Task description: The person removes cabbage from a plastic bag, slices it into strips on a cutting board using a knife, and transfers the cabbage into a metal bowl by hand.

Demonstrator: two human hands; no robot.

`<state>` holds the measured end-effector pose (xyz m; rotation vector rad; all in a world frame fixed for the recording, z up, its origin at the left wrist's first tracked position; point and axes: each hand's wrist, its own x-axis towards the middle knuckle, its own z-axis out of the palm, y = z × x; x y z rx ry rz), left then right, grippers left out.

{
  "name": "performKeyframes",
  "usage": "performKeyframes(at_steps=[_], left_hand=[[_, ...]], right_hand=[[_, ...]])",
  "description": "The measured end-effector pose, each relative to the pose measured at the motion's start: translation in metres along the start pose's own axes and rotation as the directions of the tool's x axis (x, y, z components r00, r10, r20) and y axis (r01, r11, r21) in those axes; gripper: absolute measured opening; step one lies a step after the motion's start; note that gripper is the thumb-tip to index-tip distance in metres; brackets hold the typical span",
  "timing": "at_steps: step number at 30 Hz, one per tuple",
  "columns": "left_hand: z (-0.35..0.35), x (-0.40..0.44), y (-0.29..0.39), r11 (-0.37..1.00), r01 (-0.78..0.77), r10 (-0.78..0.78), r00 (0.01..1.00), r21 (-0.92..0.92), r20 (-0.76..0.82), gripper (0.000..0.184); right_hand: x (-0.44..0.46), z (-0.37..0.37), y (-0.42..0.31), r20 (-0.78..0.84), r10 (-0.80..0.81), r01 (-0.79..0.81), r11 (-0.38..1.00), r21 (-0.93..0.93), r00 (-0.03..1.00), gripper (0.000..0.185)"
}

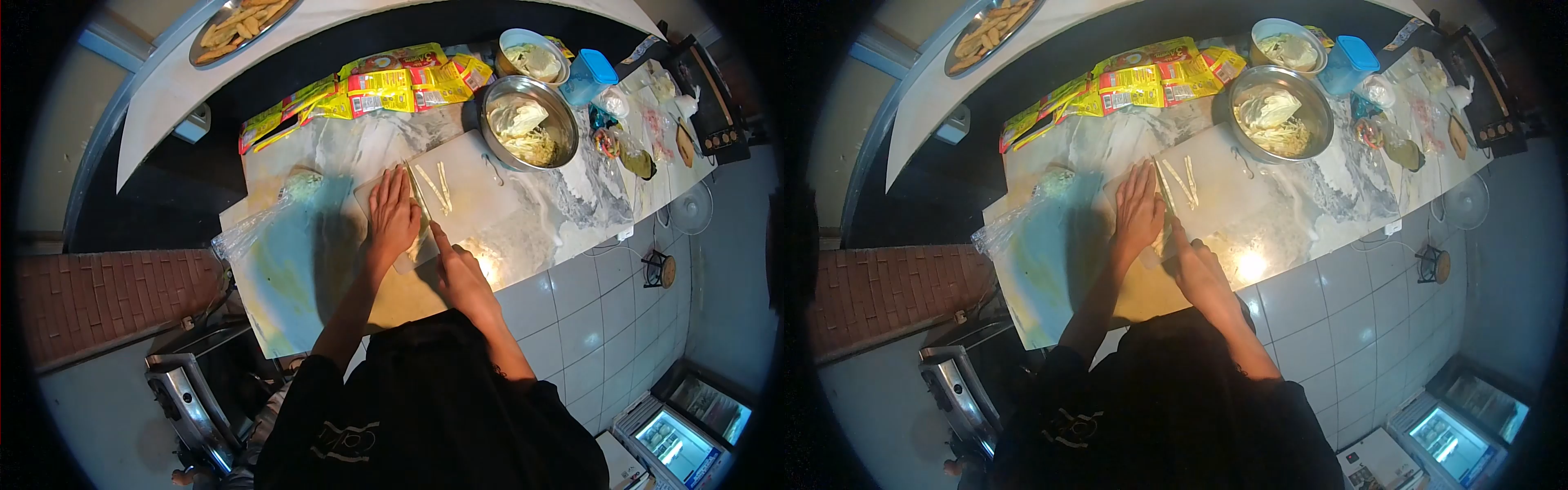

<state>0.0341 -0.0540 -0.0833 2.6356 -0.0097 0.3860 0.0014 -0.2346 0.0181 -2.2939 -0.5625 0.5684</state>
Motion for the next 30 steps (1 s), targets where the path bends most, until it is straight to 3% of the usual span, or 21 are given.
performKeyframes(at_steps=[10, 16, 20, 23, 25, 30], left_hand=[[0.001, 0.000, 0.000, 0.998, 0.020, -0.024, 0.998, 0.059, 0.056, 0.068], [0.004, -0.002, 0.000, 0.995, 0.022, -0.028, 0.998, 0.096, 0.057, 0.068], [0.001, -0.003, -0.001, 0.995, 0.012, -0.021, 0.996, 0.098, 0.087, 0.068], [0.001, -0.003, -0.001, 0.988, 0.001, -0.019, 0.994, 0.153, 0.111, 0.069], [0.002, -0.004, -0.003, 0.953, -0.036, -0.006, 0.990, 0.300, 0.139, 0.070], [0.008, -0.002, -0.002, 0.952, -0.016, -0.018, 0.994, 0.307, 0.108, 0.071]], right_hand=[[-0.002, 0.001, -0.006, -0.005, 0.012, -0.012, 1.000, 0.011, 1.000, 0.088], [0.002, 0.002, -0.015, 0.068, 0.057, -0.052, 0.996, -0.076, 0.996, 0.089], [0.005, -0.011, -0.031, 0.093, 0.058, -0.051, 0.996, -0.076, 0.994, 0.082], [0.014, -0.010, -0.027, 0.104, 0.050, -0.039, 0.994, -0.106, 0.993, 0.078], [0.018, -0.006, -0.025, 0.099, 0.026, -0.015, 0.994, -0.112, 0.995, 0.077], [0.008, -0.005, -0.027, 0.140, 0.102, -0.087, 0.990, -0.107, 0.985, 0.084]])
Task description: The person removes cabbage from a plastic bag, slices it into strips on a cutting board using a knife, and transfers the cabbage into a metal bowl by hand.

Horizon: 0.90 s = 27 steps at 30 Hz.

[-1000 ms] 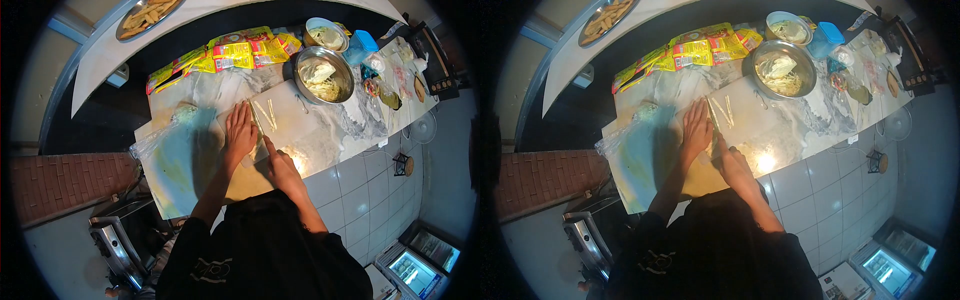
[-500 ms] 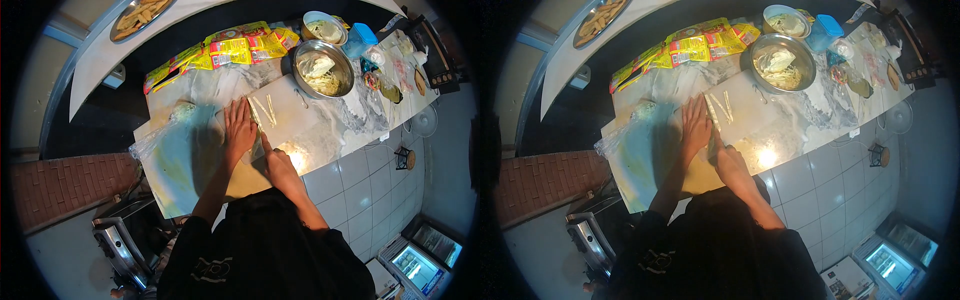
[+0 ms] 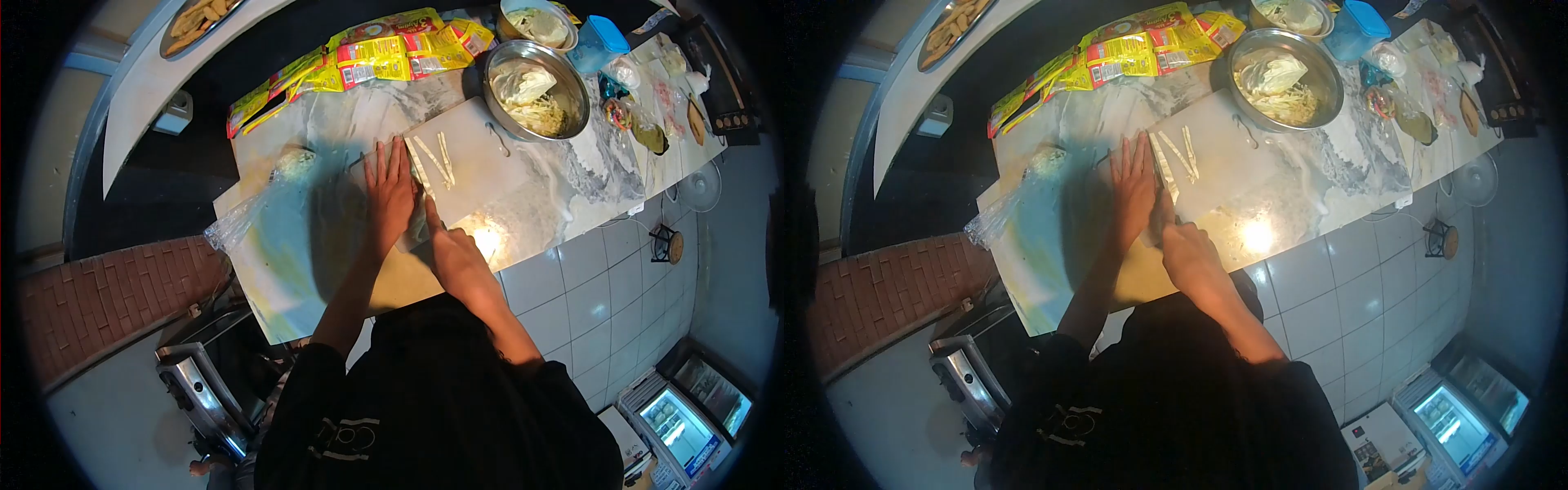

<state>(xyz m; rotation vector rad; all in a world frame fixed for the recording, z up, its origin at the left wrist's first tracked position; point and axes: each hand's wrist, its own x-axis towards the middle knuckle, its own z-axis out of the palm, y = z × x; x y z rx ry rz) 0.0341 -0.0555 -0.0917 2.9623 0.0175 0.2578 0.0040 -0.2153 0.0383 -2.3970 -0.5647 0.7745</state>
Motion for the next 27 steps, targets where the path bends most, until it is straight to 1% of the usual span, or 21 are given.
performKeyframes(at_steps=[1, 2, 4, 5, 6, 7, 10, 12, 13, 15, 19, 22, 23, 24, 25, 27], left_hand=[[-0.001, 0.000, 0.001, 0.999, 0.019, -0.019, 1.000, -0.047, -0.002, 0.072], [-0.001, -0.001, 0.001, 0.999, 0.018, -0.018, 1.000, -0.047, 0.007, 0.072], [0.003, -0.001, 0.000, 0.990, 0.003, -0.006, 1.000, -0.140, -0.020, 0.070], [0.004, -0.001, -0.001, 0.990, 0.000, -0.001, 1.000, -0.140, -0.009, 0.070], [0.005, 0.000, -0.003, 0.994, -0.016, 0.014, 1.000, -0.109, -0.026, 0.069], [0.006, 0.000, -0.004, 0.996, -0.033, 0.029, 0.999, -0.078, -0.044, 0.069], [0.001, 0.000, 0.002, 0.993, -0.017, 0.009, 0.997, -0.113, -0.073, 0.068], [0.002, 0.000, 0.001, 0.996, -0.021, 0.013, 0.996, -0.092, -0.085, 0.068], [0.004, 0.000, 0.001, 0.997, -0.029, 0.022, 0.995, -0.074, -0.097, 0.068], [0.006, 0.000, 0.000, 0.998, -0.024, 0.018, 0.996, -0.061, -0.091, 0.069], [0.005, 0.002, 0.003, 0.999, -0.004, 0.001, 0.997, -0.036, -0.083, 0.071], [0.004, 0.001, 0.002, 0.998, -0.006, 0.000, 0.997, -0.066, -0.079, 0.071], [0.005, 0.001, 0.001, 0.998, -0.004, -0.001, 0.997, -0.065, -0.074, 0.071], [0.008, 0.001, 0.001, 0.999, -0.002, -0.001, 0.996, -0.033, -0.084, 0.071], [0.011, 0.001, 0.001, 1.000, -0.001, 0.001, 0.995, -0.002, -0.096, 0.071], [0.014, 0.000, 0.001, 1.000, -0.008, 0.008, 0.994, -0.005, -0.113, 0.070]], right_hand=[[-0.001, -0.001, 0.000, 0.006, 0.003, -0.003, 1.000, 0.006, 1.000, 0.084], [-0.003, -0.001, 0.000, 0.017, 0.010, -0.010, 1.000, 0.009, 1.000, 0.086], [-0.001, -0.003, 0.002, 0.028, 0.023, -0.024, 1.000, 0.016, 0.999, 0.088], [0.004, -0.003, 0.002, -0.004, 0.000, 0.000, 1.000, 0.030, 1.000, 0.089], [0.005, -0.002, 0.003, -0.040, -0.024, 0.026, 0.999, 0.042, 0.999, 0.089], [0.003, 0.000, 0.004, -0.041, -0.018, 0.020, 0.999, 0.048, 0.999, 0.089], [-0.010, 0.002, 0.006, -0.031, -0.005, 0.006, 0.999, 0.036, 1.000, 0.090], [-0.019, -0.004, 0.005, 0.090, 0.084, -0.092, 0.992, 0.091, 0.992, 0.089], [-0.017, 0.000, 0.008, 0.095, 0.086, -0.095, 0.991, 0.092, 0.992, 0.089], [-0.009, 0.010, 0.015, -0.045, -0.022, 0.027, 0.992, 0.123, 0.999, 0.090], [-0.012, 0.010, 0.017, -0.068, -0.014, 0.021, 0.996, 0.092, 0.998, 0.091], [-0.027, 0.012, 0.017, -0.028, 0.002, 0.001, 0.995, 0.097, 1.000, 0.091], [-0.027, 0.009, 0.014, 0.013, 0.038, -0.039, 0.996, 0.085, 0.999, 0.092], [-0.028, 0.008, 0.014, 0.051, 0.077, -0.080, 0.994, 0.071, 0.996, 0.092], [-0.024, 0.009, 0.015, 0.051, 0.082, -0.085, 0.994, 0.073, 0.995, 0.092], [-0.016, 0.012, 0.019, -0.042, -0.002, 0.004, 0.998, 0.070, 0.999, 0.092]])
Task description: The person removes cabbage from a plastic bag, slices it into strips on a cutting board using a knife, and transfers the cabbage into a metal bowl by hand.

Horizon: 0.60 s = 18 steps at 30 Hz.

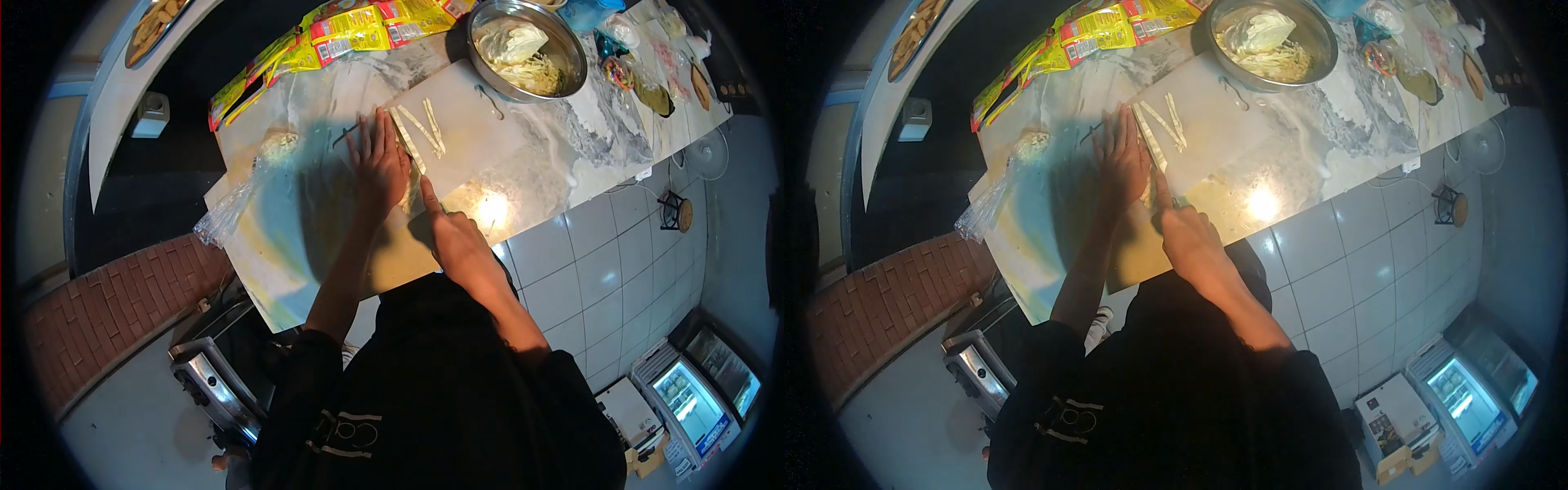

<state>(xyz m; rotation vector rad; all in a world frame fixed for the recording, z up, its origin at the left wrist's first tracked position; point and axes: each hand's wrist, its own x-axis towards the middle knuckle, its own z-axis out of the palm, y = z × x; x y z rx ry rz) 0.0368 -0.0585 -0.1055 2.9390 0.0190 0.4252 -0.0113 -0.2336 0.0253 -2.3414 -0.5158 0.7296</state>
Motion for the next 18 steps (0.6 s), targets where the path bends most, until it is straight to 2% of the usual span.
performKeyframes(at_steps=[4, 6, 7, 9, 13, 15, 18], left_hand=[[-0.001, 0.000, 0.000, 1.000, 0.014, -0.014, 1.000, -0.009, 0.000, 0.069], [-0.001, 0.000, -0.002, 1.000, 0.013, -0.013, 1.000, -0.011, 0.000, 0.069], [0.000, 0.000, -0.001, 1.000, 0.010, -0.010, 1.000, -0.018, -0.001, 0.068], [0.003, -0.001, -0.002, 1.000, 0.003, -0.003, 1.000, -0.005, -0.012, 0.069], [0.002, 0.000, -0.002, 1.000, 0.010, -0.010, 1.000, -0.016, -0.018, 0.070], [-0.001, -0.001, -0.001, 1.000, 0.011, -0.012, 1.000, -0.028, -0.025, 0.069], [-0.002, -0.001, -0.002, 1.000, 0.002, -0.003, 0.999, -0.029, -0.036, 0.069]], right_hand=[[-0.009, -0.001, 0.001, 0.001, -0.008, 0.008, 1.000, -0.007, 1.000, 0.092], [-0.019, -0.005, -0.007, 0.111, 0.114, -0.108, 0.992, -0.057, 0.987, 0.091], [-0.015, -0.002, -0.006, 0.113, 0.114, -0.108, 0.992, -0.059, 0.987, 0.091], [-0.007, 0.008, -0.004, -0.011, 0.027, -0.027, 1.000, -0.013, 1.000, 0.091], [-0.012, -0.005, -0.008, 0.034, 0.018, -0.015, 0.998, -0.068, 0.999, 0.085], [-0.027, -0.013, -0.010, 0.153, 0.106, -0.097, 0.993, -0.068, 0.982, 0.083], [-0.025, -0.003, -0.003, 0.075, 0.072, -0.069, 0.997, -0.040, 0.995, 0.093]])
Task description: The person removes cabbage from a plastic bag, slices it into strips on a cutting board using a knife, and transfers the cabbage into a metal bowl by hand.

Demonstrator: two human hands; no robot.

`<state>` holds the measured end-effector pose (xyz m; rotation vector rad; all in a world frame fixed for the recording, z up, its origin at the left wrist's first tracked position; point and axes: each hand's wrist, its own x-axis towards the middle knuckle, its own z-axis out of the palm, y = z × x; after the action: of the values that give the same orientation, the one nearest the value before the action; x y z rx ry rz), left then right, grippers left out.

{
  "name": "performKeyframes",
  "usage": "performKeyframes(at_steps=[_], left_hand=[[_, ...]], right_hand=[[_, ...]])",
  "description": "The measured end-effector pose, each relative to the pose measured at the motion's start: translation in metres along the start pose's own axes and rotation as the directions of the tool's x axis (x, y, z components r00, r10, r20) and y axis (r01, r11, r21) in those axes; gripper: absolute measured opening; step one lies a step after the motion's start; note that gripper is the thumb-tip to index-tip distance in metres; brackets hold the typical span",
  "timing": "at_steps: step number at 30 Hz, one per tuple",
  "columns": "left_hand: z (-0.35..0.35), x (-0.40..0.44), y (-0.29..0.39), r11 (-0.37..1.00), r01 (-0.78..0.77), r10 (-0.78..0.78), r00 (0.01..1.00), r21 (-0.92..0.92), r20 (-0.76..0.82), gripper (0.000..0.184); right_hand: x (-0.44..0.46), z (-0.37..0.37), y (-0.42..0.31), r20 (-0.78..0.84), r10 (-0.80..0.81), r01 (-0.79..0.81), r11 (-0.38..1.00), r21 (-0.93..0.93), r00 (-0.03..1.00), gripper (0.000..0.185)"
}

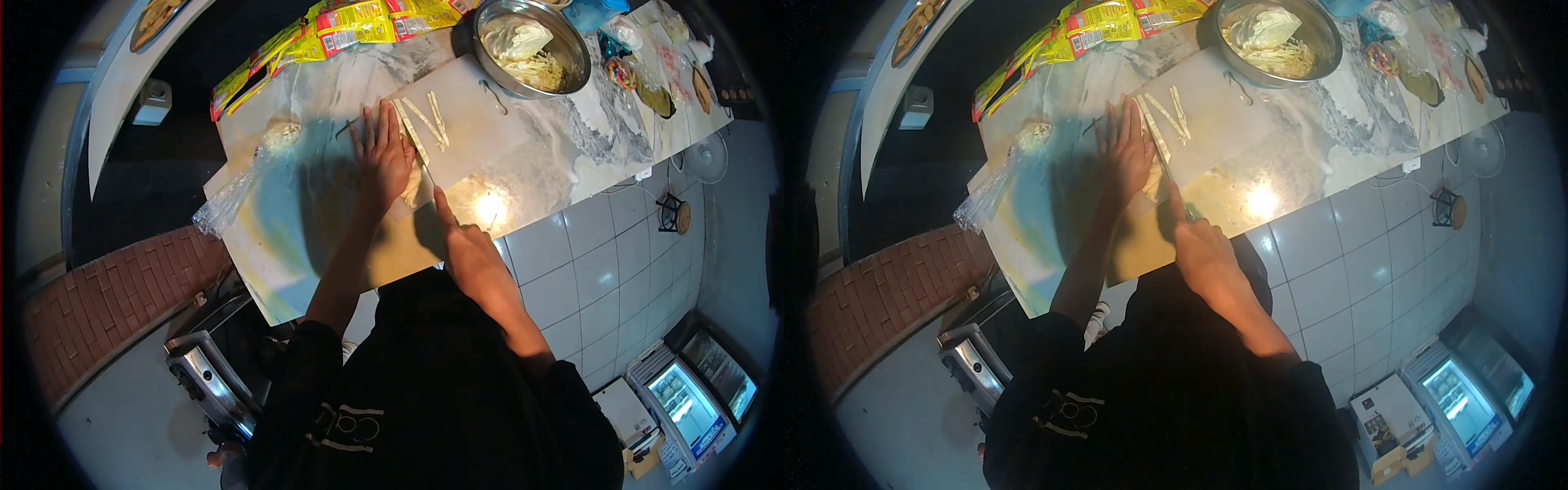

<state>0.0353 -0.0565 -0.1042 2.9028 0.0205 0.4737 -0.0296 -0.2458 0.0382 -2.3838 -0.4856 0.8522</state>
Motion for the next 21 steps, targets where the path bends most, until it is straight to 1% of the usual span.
performKeyframes(at_steps=[1, 3, 4, 6, 7, 9, 10, 12, 18, 21], left_hand=[[0.001, 0.000, 0.001, 1.000, -0.004, 0.005, 1.000, 0.010, -0.010, 0.069], [0.002, -0.001, 0.000, 1.000, -0.003, 0.003, 1.000, 0.020, -0.005, 0.069], [0.002, 0.000, 0.000, 0.999, -0.005, 0.005, 1.000, 0.040, -0.007, 0.068], [0.002, 0.000, 0.002, 0.999, -0.001, 0.002, 1.000, 0.038, -0.006, 0.068], [0.002, 0.001, 0.001, 0.999, 0.004, -0.003, 1.000, 0.038, -0.004, 0.068], [0.002, -0.002, 0.000, 1.000, -0.001, 0.001, 1.000, 0.028, -0.009, 0.068], [0.002, -0.002, 0.000, 1.000, -0.010, 0.010, 1.000, 0.016, -0.020, 0.068], [0.001, -0.002, -0.001, 1.000, -0.020, 0.020, 1.000, 0.011, 0.007, 0.070], [-0.001, -0.001, 0.000, 0.999, -0.028, 0.027, 0.999, 0.021, 0.032, 0.073], [0.002, 0.000, 0.001, 1.000, -0.008, 0.007, 1.000, 0.028, 0.020, 0.072]], right_hand=[[0.004, 0.002, 0.001, 0.004, 0.005, -0.005, 1.000, -0.002, 1.000, 0.093], [0.016, 0.004, -0.001, -0.050, -0.031, 0.027, 0.997, -0.070, 0.998, 0.093], [0.013, 0.003, 0.000, -0.051, -0.029, 0.025, 0.997, -0.071, 0.998, 0.093], [0.005, 0.001, 0.000, 0.026, 0.012, -0.010, 0.999, -0.051, 1.000, 0.087], [0.003, -0.003, -0.001, 0.026, 0.008, -0.007, 0.999, -0.052, 1.000, 0.087], [-0.005, -0.007, -0.003, 0.107, 0.086, -0.082, 0.996, -0.038, 0.991, 0.090], [-0.004, -0.003, -0.002, 0.109, 0.089, -0.086, 0.996, -0.033, 0.990, 0.090], [0.000, 0.007, 0.003, -0.046, 0.009, -0.012, 0.998, -0.064, 0.999, 0.094], [-0.013, 0.001, 0.005, 0.003, 0.017, -0.017, 1.000, 0.009, 1.000, 0.097], [-0.007, 0.009, 0.011, -0.029, 0.003, -0.004, 1.000, -0.005, 1.000, 0.098]])
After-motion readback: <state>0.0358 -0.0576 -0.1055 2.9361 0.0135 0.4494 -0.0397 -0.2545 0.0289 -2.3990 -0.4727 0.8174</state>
